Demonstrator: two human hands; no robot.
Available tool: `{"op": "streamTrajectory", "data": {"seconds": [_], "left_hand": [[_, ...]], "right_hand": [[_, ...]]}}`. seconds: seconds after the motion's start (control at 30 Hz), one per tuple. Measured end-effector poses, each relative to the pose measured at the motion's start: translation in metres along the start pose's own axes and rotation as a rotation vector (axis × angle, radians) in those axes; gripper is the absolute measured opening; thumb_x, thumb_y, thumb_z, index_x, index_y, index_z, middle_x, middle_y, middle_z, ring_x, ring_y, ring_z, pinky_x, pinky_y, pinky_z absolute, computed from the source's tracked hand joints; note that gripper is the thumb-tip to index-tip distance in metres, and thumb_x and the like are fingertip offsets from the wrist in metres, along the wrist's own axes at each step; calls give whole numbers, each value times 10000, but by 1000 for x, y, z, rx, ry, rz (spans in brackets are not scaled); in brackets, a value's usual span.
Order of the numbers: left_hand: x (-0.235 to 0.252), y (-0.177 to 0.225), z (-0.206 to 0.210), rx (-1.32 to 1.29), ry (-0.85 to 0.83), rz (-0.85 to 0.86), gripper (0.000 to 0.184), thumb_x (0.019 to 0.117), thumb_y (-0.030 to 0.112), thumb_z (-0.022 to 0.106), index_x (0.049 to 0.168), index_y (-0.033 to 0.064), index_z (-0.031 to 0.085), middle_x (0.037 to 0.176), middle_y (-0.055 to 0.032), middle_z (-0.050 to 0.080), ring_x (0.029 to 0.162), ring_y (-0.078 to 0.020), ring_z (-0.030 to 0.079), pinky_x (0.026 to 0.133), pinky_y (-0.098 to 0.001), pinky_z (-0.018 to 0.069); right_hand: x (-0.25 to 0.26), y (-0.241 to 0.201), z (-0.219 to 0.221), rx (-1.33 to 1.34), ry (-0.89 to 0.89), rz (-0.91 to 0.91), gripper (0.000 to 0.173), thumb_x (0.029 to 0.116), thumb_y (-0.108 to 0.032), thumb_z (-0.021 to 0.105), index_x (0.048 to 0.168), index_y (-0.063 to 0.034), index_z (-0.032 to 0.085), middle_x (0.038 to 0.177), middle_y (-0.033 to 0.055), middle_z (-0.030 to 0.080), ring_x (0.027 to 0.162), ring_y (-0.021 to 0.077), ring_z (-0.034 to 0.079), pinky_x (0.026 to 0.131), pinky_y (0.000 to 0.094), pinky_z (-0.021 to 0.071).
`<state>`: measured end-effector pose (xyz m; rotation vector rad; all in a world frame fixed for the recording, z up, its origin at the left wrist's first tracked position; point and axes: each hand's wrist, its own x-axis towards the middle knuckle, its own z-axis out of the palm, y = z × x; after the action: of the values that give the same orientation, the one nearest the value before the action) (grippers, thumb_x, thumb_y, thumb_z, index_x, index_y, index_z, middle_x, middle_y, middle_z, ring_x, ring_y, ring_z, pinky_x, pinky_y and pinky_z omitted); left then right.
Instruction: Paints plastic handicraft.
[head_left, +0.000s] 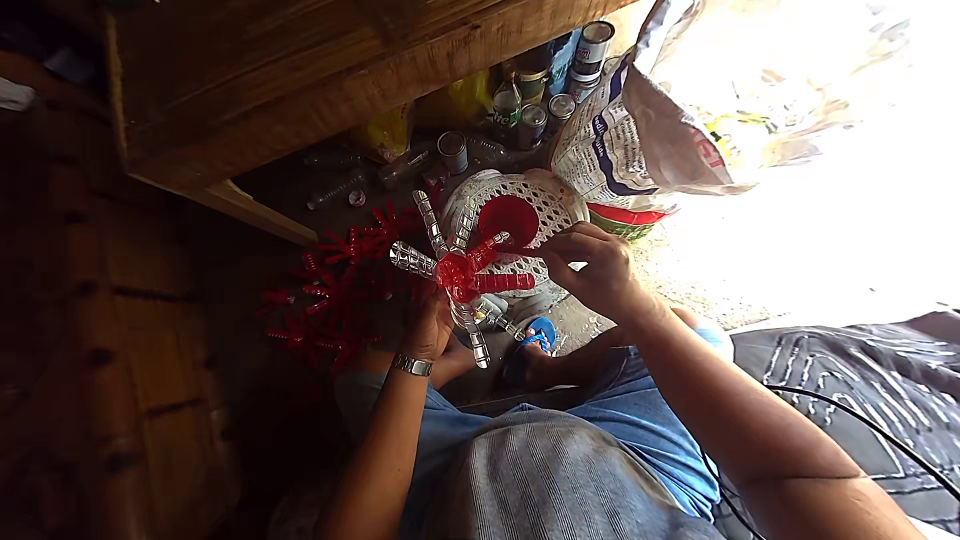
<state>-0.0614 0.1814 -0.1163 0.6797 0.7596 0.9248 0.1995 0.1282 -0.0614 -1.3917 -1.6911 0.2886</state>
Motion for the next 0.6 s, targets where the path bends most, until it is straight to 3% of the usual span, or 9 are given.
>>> {"op": "streamTrajectory", "data": {"seconds": [0.43,0.6], "left_hand": [[1,-1,-5,15,-11,5,523,841,409,785,1241,141,582,1074,-29,719,984,-158,707,860,-356,598],[0,-2,-5,7,-18,15,567,812,440,819,1236,145,584,1059,-10,725,987,-125,704,862,-324,594]], "right_hand": [[-1,-1,0,18,-5,4,117,913,-110,683,926,-21,757,916,60,693,824,53,676,744,197,596],[1,-5,-1,-17,36,18,136,909,-109,676,932,-7,764,911,79,698,803,64,681,739,202,595]]}}
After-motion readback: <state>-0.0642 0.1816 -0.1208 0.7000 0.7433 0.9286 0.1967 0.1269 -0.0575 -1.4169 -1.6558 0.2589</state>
